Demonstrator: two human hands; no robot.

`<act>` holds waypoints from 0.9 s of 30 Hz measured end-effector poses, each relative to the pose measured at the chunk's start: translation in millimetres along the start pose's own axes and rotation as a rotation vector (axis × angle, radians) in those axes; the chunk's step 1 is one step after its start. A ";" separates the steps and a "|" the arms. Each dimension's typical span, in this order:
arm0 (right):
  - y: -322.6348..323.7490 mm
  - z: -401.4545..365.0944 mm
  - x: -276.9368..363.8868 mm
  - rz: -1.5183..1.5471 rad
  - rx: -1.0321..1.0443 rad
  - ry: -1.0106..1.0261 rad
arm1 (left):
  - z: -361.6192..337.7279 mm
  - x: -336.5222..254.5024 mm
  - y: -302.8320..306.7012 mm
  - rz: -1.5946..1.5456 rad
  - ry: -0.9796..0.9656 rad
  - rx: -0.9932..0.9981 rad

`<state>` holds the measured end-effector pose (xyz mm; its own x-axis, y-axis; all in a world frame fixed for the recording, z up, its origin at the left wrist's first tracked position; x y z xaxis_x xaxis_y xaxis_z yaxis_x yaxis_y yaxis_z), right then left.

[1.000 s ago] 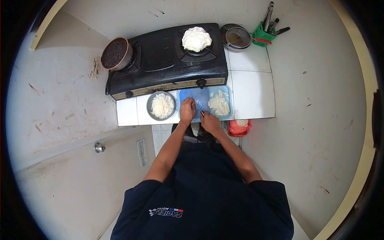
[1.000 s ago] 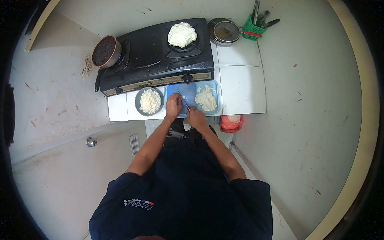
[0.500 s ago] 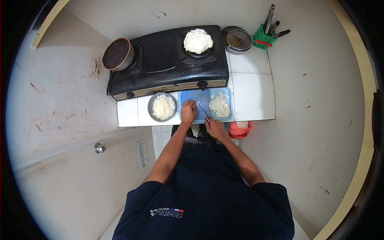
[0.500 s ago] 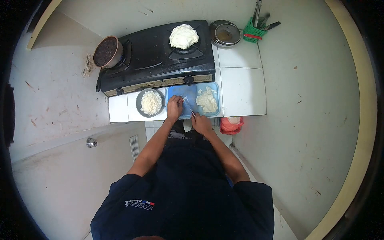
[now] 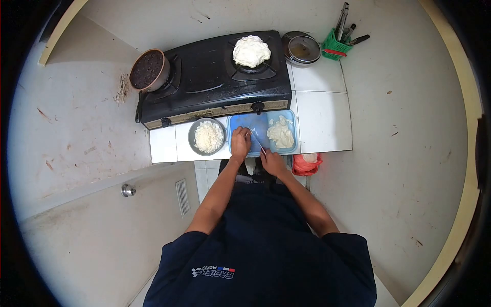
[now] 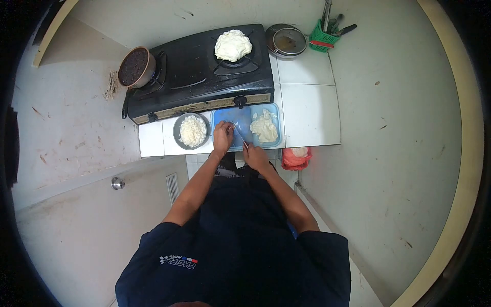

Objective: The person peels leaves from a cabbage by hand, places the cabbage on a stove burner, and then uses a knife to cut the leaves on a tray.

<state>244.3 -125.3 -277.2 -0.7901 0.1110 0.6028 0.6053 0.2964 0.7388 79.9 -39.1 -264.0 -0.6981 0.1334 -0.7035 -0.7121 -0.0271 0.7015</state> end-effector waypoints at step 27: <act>-1.6 14.8 13.0 -0.060 -0.042 0.021 | -2.1 -2.9 0.7 0.005 -0.007 -0.006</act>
<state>231.7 -110.3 -275.0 -0.8233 0.0739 0.5627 0.5605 0.2618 0.7857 81.2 -41.6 -261.7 -0.7014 0.1404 -0.6988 -0.7088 -0.0333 0.7046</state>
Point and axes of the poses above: each hand's wrist, its own z-axis towards the middle knuckle, its own y-axis out of the back of the hand, x = y × z, the point moved 3 cm from there along z, towards the middle knuckle
